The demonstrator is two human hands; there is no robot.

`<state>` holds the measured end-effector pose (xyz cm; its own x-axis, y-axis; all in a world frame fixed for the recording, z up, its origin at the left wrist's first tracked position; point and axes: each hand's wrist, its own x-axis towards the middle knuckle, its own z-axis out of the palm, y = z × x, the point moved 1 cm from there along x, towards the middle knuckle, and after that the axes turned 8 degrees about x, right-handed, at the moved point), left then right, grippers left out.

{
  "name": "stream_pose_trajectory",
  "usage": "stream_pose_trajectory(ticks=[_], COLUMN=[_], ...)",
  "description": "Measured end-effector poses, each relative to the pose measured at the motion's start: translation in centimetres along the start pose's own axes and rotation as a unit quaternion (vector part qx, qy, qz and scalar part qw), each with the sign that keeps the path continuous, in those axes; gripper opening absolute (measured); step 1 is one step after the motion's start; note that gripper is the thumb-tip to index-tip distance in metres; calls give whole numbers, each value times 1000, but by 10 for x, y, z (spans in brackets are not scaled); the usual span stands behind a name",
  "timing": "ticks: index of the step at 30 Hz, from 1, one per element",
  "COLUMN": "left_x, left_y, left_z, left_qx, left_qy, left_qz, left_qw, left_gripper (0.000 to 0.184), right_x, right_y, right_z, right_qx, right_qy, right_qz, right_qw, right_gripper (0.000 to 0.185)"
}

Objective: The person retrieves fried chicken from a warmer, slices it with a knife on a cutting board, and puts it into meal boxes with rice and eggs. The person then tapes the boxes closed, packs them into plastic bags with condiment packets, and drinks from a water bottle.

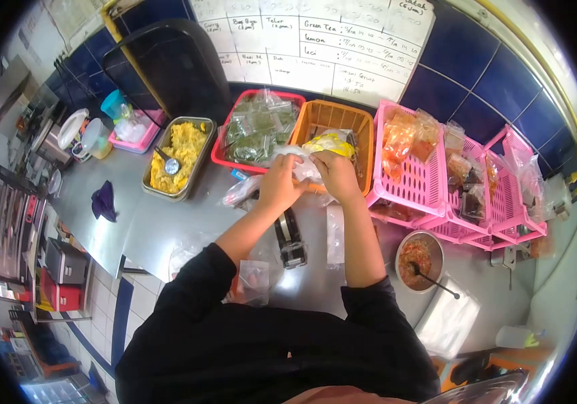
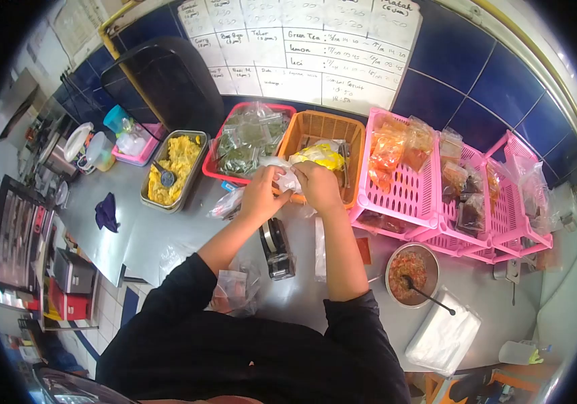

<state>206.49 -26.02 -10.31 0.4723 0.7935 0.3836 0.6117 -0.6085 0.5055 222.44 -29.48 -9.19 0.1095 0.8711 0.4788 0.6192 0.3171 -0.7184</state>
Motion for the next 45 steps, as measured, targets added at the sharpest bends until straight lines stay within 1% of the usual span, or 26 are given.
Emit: stream_pose_trajectory(ticks=[1, 3, 5, 7, 10, 13, 14, 17, 19, 22, 26, 27, 28, 29, 30, 31, 32, 33, 35, 36, 38, 40, 41, 42, 43, 45], left_x=[3, 5, 10, 10, 6, 5, 5, 2, -1, -4, -8, -8, -10, -6, -5, -2, 2, 3, -17, -23, -54, -102, -129, -152, -172, -213], left_y=[1, 4, 9, 12, 16, 15, 13, 10, 9, 6, -8, -6, -8, -6, 6, 5, 3, 3, -4, -3, 31, 34, 34, 32, 26, 7], left_z=[5, 13, 18, 22, 28, 31, 30, 30, 30, 31, 50, 57, 58, 56, 43, 47, 52, 48, 39, 35, -52, -116, -145, -168, -177, -183], left_qx=[2, -11, -25, -39, -40, -15, -17, -16, -14, -14, 87, 171, 238, 267, 251, 223, 196, 242, 217, 182, 259, 244, 322, 401, 404, 407], left_qy=[-1, 88, 101, 111, 85, 95, 68, 52, 65, 72, 81, -60, -42, -166, -165, -189, -206, -273, -228, -195, -223, -181, -147, -111, -104, -34], left_qz=[3, 44, 64, 83, 55, 64, 48, 35, 37, 41, 177, 66, 190, 160, 135, 63, -10, 27, 24, 45, 39, -28, -56, -85, -94, -236], left_qw=[1000, 995, 993, 990, 994, 993, 996, 998, 997, 996, 977, 981, 952, 936, 944, 954, 959, 930, 949, 963, 939, 952, 934, 905, 904, 882], left_gripper=[52, 55, 55, 54, 56, 56, 56, 56, 56, 54, 25, 19, 25, 29, 27, 29, 31, 35, 43, 52, 64, 74, 77, 80, 80, 84], right_x=[0, 0, -1, -2, -2, -4, -6, -12, -10, -11, -16, -18, -17, -20, -20, -21, -17, -7, -15, -13, -14, -19, -21, -33, -37, -41], right_y=[1, 7, 11, 15, 17, 13, 13, 15, 24, 27, 36, 34, 29, 36, 38, 29, 14, -51, -22, -35, -72, -116, -132, -96, -104, -141], right_z=[-1, -2, -2, -1, -2, -10, -11, -6, 1, 3, 7, 2, -3, 1, -9, -22, -22, -43, -61, -65, -86, -84, -81, -83, -82, -63], right_qx=[7, 9, 10, 70, 114, 112, 113, 79, 67, 84, 180, 212, 262, 358, 374, 358, 442, 456, 606, 608, 580, 527, 478, 605, 600, 581], right_qy=[35, 62, 86, 131, 173, 108, 109, 50, 16, 64, 133, 131, 129, 162, 162, 184, 292, 322, 240, 231, 374, 407, 443, 376, 357, 330], right_qz=[19, 2, -14, 40, 108, 142, 141, 74, 123, 102, 96, 94, 114, 111, 99, 112, 195, 248, 124, 125, 195, 174, 147, 69, 61, 71], right_qw=[999, 998, 996, 988, 972, 978, 977, 993, 990, 989, 970, 964, 950, 913, 908, 909, 826, 792, 748, 749, 697, 725, 744, 699, 714, 741], right_gripper=[16, 14, 13, 14, 17, 14, 14, 14, 16, 18, 15, 14, 10, 12, 18, 25, 29, 35, 46, 46, 56, 56, 56, 51, 50, 47])
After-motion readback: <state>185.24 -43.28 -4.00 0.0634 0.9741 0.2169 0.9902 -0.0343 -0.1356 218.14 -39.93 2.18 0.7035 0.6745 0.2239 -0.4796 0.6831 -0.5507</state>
